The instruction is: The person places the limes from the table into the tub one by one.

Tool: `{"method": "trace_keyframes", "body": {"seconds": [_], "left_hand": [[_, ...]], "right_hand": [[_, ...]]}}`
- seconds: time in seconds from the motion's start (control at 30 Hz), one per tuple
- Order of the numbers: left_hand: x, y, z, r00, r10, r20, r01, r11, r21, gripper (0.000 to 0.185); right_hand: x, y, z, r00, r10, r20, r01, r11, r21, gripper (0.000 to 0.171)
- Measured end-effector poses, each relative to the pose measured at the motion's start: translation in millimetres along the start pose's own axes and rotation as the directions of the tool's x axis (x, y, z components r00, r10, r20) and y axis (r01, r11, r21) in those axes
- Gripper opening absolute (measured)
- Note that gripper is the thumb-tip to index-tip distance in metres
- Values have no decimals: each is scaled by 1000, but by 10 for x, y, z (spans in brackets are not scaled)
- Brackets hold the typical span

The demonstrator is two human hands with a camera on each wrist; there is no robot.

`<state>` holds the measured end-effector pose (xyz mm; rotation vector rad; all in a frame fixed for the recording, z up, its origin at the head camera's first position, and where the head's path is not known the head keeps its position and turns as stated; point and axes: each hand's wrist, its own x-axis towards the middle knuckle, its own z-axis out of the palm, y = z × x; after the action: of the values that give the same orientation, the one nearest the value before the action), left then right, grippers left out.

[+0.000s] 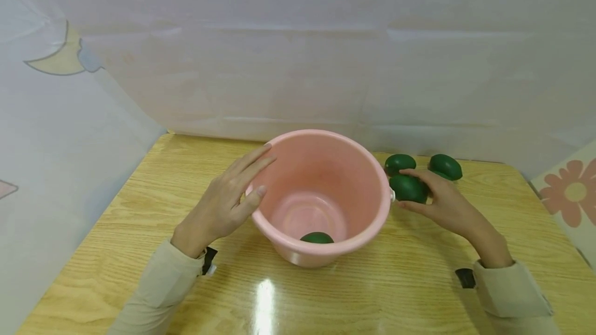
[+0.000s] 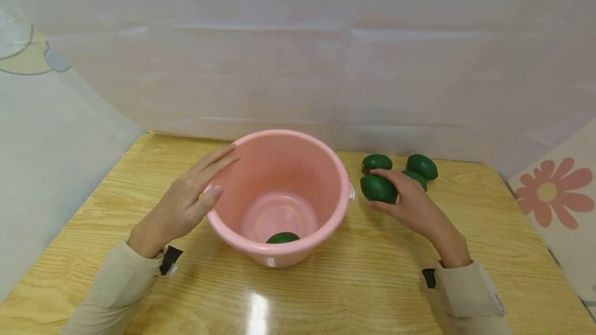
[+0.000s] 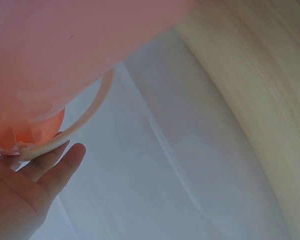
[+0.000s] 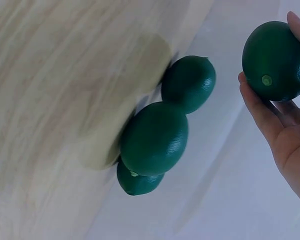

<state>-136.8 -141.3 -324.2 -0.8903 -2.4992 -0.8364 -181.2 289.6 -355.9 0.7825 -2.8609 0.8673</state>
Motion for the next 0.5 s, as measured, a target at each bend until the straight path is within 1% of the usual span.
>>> {"method": "trace_keyframes", "body": {"seconds": [0.13, 0.5], "left_hand": [[1, -2, 2, 1000, 4, -2, -4, 1000, -2, 52], [-1, 1, -1, 1000, -1, -4, 1, 1000, -7, 53]], "right_hand": [[-4, -68, -38, 1000, 11, -9, -11, 1000, 12, 68], [-4, -223, -89, 998, -21, -66, 19, 999, -31, 71]]}}
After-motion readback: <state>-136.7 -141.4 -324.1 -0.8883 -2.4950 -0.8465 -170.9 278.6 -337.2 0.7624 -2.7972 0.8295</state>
